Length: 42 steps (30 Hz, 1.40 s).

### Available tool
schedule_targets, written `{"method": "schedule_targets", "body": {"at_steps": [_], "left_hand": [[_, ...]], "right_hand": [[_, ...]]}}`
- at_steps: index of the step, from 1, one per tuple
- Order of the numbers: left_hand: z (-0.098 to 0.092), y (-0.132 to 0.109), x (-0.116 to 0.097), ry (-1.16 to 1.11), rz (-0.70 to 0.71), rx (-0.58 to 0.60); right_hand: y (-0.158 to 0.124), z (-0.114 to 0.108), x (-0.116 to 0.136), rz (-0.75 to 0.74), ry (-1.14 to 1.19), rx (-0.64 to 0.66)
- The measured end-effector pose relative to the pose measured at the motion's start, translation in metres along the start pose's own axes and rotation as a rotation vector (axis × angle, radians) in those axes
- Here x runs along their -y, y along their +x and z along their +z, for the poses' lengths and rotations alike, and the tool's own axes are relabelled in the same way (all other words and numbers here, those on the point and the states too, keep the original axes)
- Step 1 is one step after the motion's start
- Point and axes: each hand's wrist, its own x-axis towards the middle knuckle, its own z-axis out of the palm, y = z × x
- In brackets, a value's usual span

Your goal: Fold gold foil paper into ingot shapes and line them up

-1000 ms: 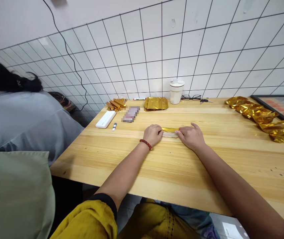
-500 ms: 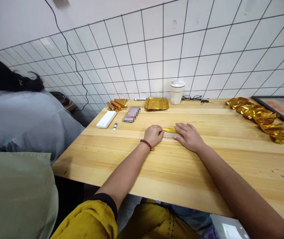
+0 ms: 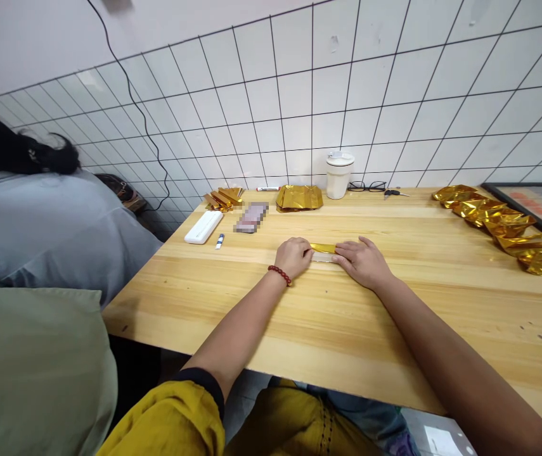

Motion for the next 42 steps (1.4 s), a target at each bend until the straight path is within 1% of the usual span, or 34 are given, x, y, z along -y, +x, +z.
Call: {"method": "schedule_targets", "body": {"at_steps": [7, 11, 15, 18, 20, 21, 25, 27, 30, 32, 35, 38, 40, 42], "left_hand": [[-0.001, -0.001, 0.0, -0.014, 0.008, -0.001], [-0.001, -0.001, 0.0, -0.014, 0.001, 0.001], [-0.001, 0.0, 0.0, -0.015, -0.009, 0.012], [-0.002, 0.0, -0.001, -0.013, -0.017, 0.016], [-0.003, 0.0, -0.001, -0.011, -0.019, 0.019], [-0.003, 0.0, -0.002, -0.01, -0.019, 0.02], [-0.002, 0.0, -0.001, 0.0, -0.012, 0.023], [-0.001, 0.0, -0.001, 0.007, -0.008, 0.025], [0.0, 0.0, 0.001, 0.001, 0.0, 0.026], [0.001, 0.001, 0.003, -0.022, 0.049, -0.001], [0.002, 0.001, 0.004, -0.069, 0.204, -0.044], [0.004, 0.001, 0.005, -0.115, 0.339, 0.026], [0.006, 0.0, 0.005, -0.131, 0.365, 0.073], [0.009, 0.0, 0.006, -0.136, 0.355, 0.078]], "right_hand": [[0.0, -0.001, 0.0, 0.097, -0.028, -0.083], [0.0, -0.001, -0.001, 0.157, -0.037, -0.087], [-0.001, 0.0, -0.003, 0.186, -0.052, -0.093], [-0.001, 0.004, -0.006, 0.201, -0.053, -0.146], [-0.001, 0.006, -0.008, 0.167, -0.038, -0.165], [-0.001, 0.007, -0.008, 0.127, -0.027, -0.154], [-0.001, 0.008, -0.009, -0.058, 0.009, -0.015], [-0.001, 0.008, -0.009, -0.086, 0.025, 0.039], [-0.001, 0.008, -0.008, -0.082, 0.043, 0.058], [-0.001, 0.008, -0.008, -0.081, 0.047, 0.057], [-0.001, 0.007, -0.008, -0.087, 0.049, 0.053], [-0.001, 0.006, -0.006, -0.083, 0.029, 0.041], [-0.001, 0.004, -0.003, -0.058, 0.002, 0.03], [-0.001, 0.001, -0.001, -0.019, -0.017, 0.007]]}}
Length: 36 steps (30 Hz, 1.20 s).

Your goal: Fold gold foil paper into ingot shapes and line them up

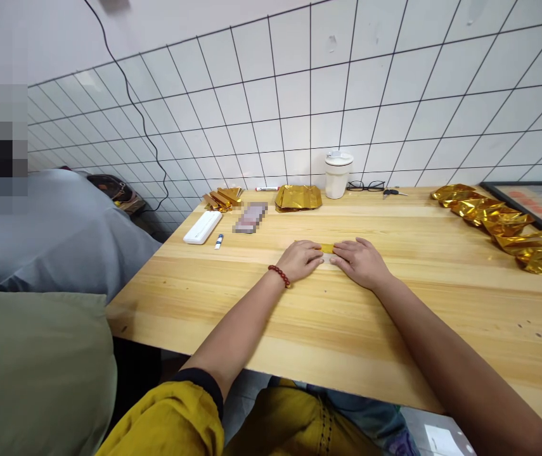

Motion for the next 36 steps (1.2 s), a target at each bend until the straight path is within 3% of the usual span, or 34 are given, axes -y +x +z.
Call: {"method": "schedule_targets", "body": {"at_steps": [16, 19, 25, 36], "left_hand": [[0.001, -0.001, 0.002, -0.028, -0.008, -0.008], [0.002, 0.0, 0.002, -0.031, -0.003, -0.001], [0.004, 0.0, 0.004, -0.024, -0.002, 0.002], [0.002, -0.001, 0.002, -0.045, -0.013, -0.007]], "right_hand": [[-0.002, -0.001, -0.005, 0.21, -0.037, -0.173], [-0.002, 0.002, -0.007, 0.148, 0.0, -0.167], [-0.001, 0.007, -0.007, -0.136, 0.056, 0.032], [0.0, 0.007, -0.007, -0.123, 0.065, 0.033]]}}
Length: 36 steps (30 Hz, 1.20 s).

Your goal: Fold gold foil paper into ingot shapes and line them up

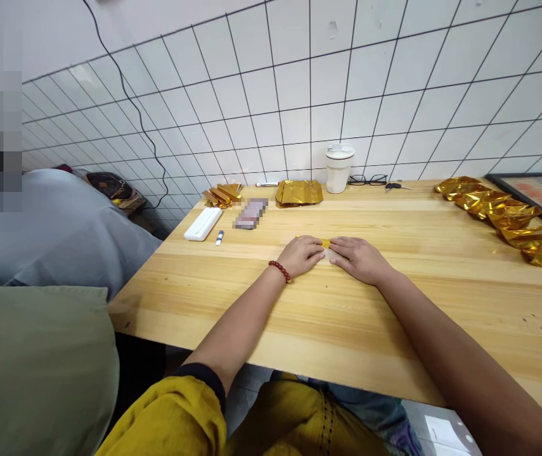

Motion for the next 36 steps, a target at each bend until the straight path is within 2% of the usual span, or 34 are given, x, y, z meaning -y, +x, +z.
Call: {"method": "schedule_targets", "body": {"at_steps": [11, 18, 31, 36], "left_hand": [[0.001, 0.001, 0.002, -0.004, 0.004, -0.005], [-0.001, 0.001, 0.0, -0.004, -0.015, 0.017], [0.003, -0.001, 0.005, -0.015, 0.012, -0.021], [0.003, -0.001, 0.005, -0.009, 0.029, -0.03]], "right_hand": [[0.003, -0.009, 0.01, 0.089, -0.064, -0.072], [0.003, -0.016, 0.015, 0.136, -0.051, -0.071], [0.0, -0.008, 0.007, 0.219, -0.14, -0.167], [0.0, -0.002, 0.001, 0.162, -0.113, -0.196]]}}
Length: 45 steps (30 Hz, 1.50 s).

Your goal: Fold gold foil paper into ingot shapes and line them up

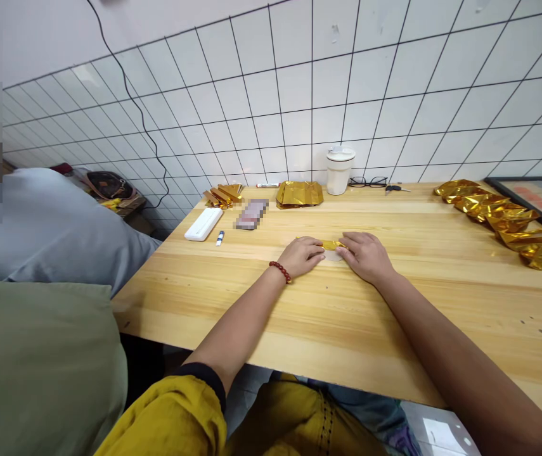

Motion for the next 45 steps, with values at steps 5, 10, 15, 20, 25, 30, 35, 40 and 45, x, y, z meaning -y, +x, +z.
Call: {"method": "schedule_targets", "body": {"at_steps": [5, 10, 15, 20, 25, 30, 35, 40, 45], "left_hand": [[0.002, 0.0, 0.001, -0.01, 0.016, -0.013], [0.002, 0.0, 0.001, -0.006, 0.009, -0.011], [0.001, 0.0, 0.0, 0.008, 0.014, -0.014], [0.0, 0.0, 0.0, 0.008, 0.014, -0.012], [0.0, 0.0, -0.001, 0.005, 0.009, -0.007], [-0.001, 0.001, -0.001, 0.001, -0.009, 0.015], [-0.001, 0.001, -0.001, -0.005, -0.014, 0.015], [-0.001, 0.0, 0.0, -0.014, -0.003, 0.004], [0.0, 0.0, 0.001, -0.009, 0.007, 0.003]], "right_hand": [[-0.001, 0.005, -0.001, -0.16, 0.069, 0.164], [0.0, 0.006, -0.002, -0.144, 0.101, 0.211], [0.0, 0.005, -0.002, -0.149, 0.101, 0.22], [0.0, 0.005, -0.001, -0.143, 0.09, 0.219], [0.001, -0.001, 0.005, -0.06, 0.027, 0.191], [0.001, -0.004, 0.006, 0.057, -0.007, 0.107], [0.001, -0.006, 0.005, 0.151, -0.058, 0.071], [0.0, -0.008, 0.004, 0.162, -0.056, 0.043], [-0.001, -0.002, 0.001, 0.045, 0.036, 0.009]]}}
